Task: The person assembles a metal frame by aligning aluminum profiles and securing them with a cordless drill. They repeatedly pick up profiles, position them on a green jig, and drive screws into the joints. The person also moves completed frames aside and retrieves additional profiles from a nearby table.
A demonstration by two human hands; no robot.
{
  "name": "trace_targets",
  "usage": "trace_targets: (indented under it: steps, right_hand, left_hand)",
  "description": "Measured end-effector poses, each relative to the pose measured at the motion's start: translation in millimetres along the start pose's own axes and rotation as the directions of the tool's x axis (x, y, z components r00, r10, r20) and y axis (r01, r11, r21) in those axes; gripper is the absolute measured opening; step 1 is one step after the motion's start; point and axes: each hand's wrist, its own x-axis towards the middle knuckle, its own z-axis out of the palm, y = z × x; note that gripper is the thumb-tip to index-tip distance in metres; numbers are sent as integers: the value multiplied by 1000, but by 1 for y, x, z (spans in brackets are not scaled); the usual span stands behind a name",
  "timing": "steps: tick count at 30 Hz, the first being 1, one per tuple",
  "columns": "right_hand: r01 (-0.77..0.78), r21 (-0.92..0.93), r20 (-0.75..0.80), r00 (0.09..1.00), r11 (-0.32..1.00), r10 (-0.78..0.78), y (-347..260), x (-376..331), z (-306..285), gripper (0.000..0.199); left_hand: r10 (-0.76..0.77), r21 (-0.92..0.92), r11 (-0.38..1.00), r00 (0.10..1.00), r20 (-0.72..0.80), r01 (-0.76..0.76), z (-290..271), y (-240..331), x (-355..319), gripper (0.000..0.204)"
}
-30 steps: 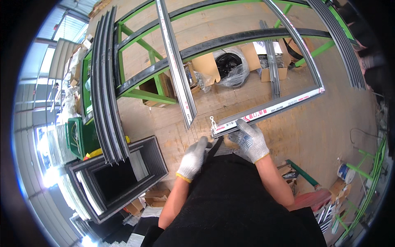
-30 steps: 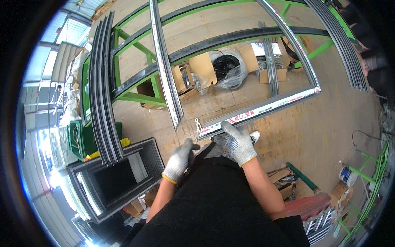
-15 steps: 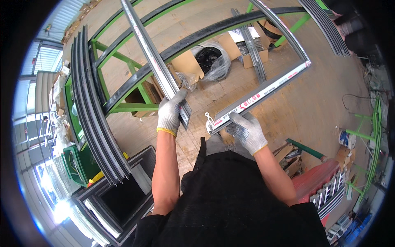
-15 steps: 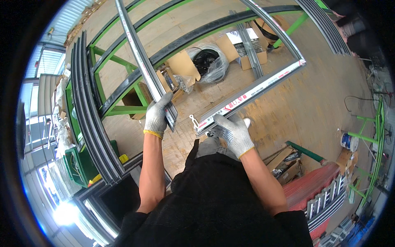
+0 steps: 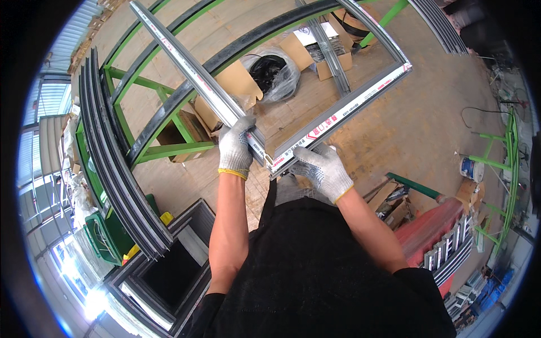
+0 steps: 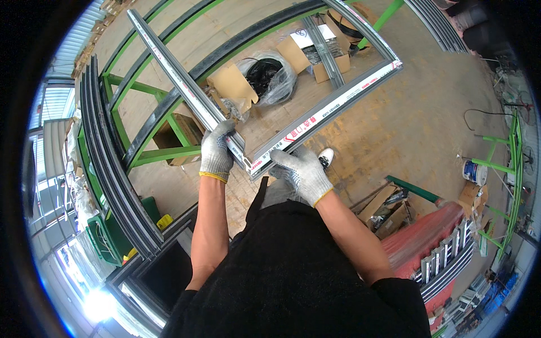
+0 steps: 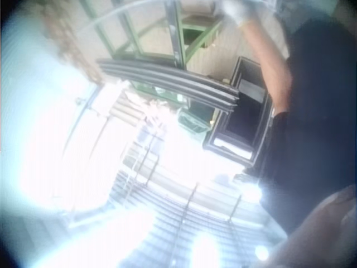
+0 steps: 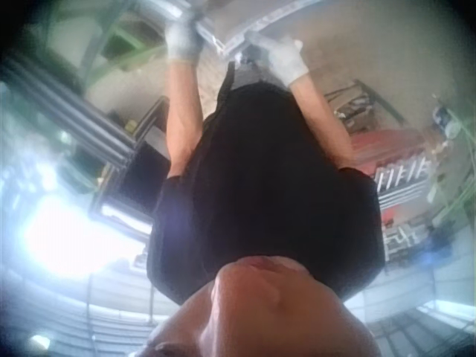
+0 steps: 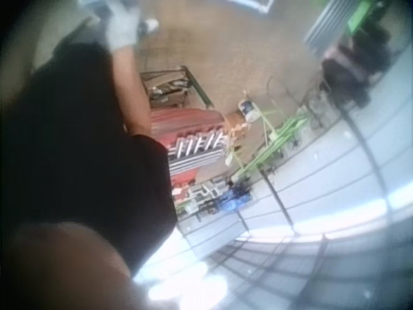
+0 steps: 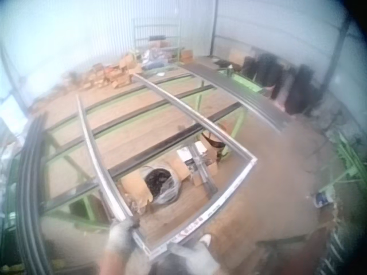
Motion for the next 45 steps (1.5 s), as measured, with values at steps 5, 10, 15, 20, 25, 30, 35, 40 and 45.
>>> trace_targets:
  steps: [5, 10, 15, 20, 25, 30, 35, 40, 45]
  right_hand:
    - [69, -94, 27, 997, 993, -66, 4, 0, -5, 39]
    - [142, -210, 64, 989, 967, -132, 0, -2, -4, 40]
    - [96, -209, 18, 995, 973, -95, -2, -1, 0, 33]
    - [161, -196, 90, 985, 967, -146, 8, -1, 2, 51]
    - [-363, -71, 118, 922, 929, 369, 28, -4, 18, 61]
    - [-385, -27, 42, 922, 923, 385, 43, -1, 36, 60]
    - [-231, -115, 87, 966, 966, 242, 45, -8, 39, 62]
    - [-204, -142, 75, 974, 969, 216, 49, -11, 46, 58]
    - [-131, -202, 27, 990, 971, 139, 47, -11, 50, 57]
  left_hand:
    - [11, 14, 1000, 1000, -3, -11, -1, -5, -2, 24]
    - [-7, 18, 1000, 999, 36, 7, -3, -7, -5, 22]
    - [-11, 44, 999, 999, 32, 10, -1, -13, -18, 23]
    - [-23, -5, 1000, 999, 34, 24, -2, -11, -17, 29]
    - [8, -75, 997, 994, 108, 0, -5, 3, 15, 29]
    - [-95, -31, 995, 992, 88, 98, -12, 1, 28, 17]
    - [-168, -38, 984, 979, 118, 173, -16, 3, 28, 18]
    - [-146, -52, 987, 984, 104, 152, -17, 3, 25, 19]
    - [-137, -82, 985, 977, 164, 152, -19, 5, 25, 18]
